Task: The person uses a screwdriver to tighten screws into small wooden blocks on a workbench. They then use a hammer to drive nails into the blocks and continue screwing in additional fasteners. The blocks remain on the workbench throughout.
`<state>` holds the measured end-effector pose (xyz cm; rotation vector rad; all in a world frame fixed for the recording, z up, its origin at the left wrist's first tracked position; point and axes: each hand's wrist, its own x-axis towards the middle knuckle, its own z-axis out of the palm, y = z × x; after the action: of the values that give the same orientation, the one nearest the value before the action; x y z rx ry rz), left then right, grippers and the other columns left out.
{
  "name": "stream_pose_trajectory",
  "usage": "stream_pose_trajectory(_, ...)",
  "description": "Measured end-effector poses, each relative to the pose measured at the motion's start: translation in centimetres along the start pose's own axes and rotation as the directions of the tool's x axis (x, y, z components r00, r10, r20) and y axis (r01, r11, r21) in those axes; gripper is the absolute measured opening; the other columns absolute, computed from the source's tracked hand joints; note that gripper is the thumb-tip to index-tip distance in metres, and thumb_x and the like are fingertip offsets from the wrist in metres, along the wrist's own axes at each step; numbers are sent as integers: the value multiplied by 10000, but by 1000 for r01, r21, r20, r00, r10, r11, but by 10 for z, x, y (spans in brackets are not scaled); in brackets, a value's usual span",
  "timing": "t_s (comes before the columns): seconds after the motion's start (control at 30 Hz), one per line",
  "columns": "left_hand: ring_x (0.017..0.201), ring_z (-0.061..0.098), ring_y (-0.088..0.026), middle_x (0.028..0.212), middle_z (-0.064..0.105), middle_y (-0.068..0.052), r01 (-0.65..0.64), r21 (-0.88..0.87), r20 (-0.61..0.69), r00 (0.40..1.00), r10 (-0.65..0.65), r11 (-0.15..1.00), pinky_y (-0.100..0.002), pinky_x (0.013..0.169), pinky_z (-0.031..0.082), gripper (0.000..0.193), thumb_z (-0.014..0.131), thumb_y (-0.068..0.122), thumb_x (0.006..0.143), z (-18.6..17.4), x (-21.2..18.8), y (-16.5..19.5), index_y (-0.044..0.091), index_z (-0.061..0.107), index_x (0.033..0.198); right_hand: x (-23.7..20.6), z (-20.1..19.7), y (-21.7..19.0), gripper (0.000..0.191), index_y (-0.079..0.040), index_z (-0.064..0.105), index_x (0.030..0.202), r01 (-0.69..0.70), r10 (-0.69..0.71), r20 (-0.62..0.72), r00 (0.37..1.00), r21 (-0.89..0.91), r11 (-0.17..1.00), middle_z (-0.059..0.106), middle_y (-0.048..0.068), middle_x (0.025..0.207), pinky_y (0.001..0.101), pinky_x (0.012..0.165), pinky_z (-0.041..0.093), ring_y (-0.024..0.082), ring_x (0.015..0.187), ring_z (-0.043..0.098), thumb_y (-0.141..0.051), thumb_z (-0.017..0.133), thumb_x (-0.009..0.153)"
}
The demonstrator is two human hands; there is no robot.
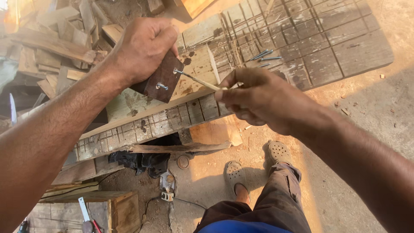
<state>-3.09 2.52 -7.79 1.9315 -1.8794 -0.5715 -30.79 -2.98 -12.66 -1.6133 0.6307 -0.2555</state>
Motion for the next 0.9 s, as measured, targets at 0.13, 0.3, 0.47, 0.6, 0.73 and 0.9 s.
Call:
stream_pose_trajectory(0.13,543,558,-56,680,618,-8,28,-34,17,999,-27,999,-280,451,487,421,437,287,1102,0,0,3,76,630,793,-7,5,11,120,-90,663,1099,254,-304,-71,950,-388,886,766,116,834,247,535,630,109,690,737,-178,627,1025)
stream_pose_trajectory(0.3,538,526,-57,644,592,-2,17,-21,2,1000,-17,1000,-282,473,464,425,450,262,1101,3,-3,-12,80,652,775,1,22,22,118,-79,696,1071,329,-463,-83,883,-593,735,761,124,836,282,510,622,150,701,742,-170,628,1039)
stream_pose_trajectory(0.47,538,487,-65,639,562,-3,-60,-36,-11,998,59,998,-281,474,429,430,465,248,1113,1,-2,-8,66,649,770,4,12,11,122,-96,695,1086,136,-154,-97,983,-165,977,782,106,886,253,590,670,144,770,779,-141,651,981)
stream_pose_trajectory(0.6,516,480,-60,637,573,13,8,-21,3,1000,-8,1000,-264,445,417,410,465,256,1097,0,1,0,82,658,780,-3,6,10,154,-60,674,1120,160,-165,-70,984,-76,984,778,118,866,252,612,675,154,777,778,-120,660,979)
stream_pose_trajectory(0.73,551,517,-54,667,593,10,-46,-28,-5,999,46,999,-255,483,441,414,463,247,1114,2,-1,-7,82,657,788,-2,14,18,153,-4,668,1159,554,-654,-23,756,-508,659,719,130,873,233,569,617,153,745,709,-105,613,1058)
stream_pose_trajectory(0.9,514,485,-74,630,567,-21,-2,-14,8,1000,2,1000,-280,442,414,433,454,263,1111,3,-3,-12,75,649,773,5,2,9,128,-33,736,966,-85,74,55,996,249,965,647,116,680,263,346,352,133,465,463,-119,652,1008)
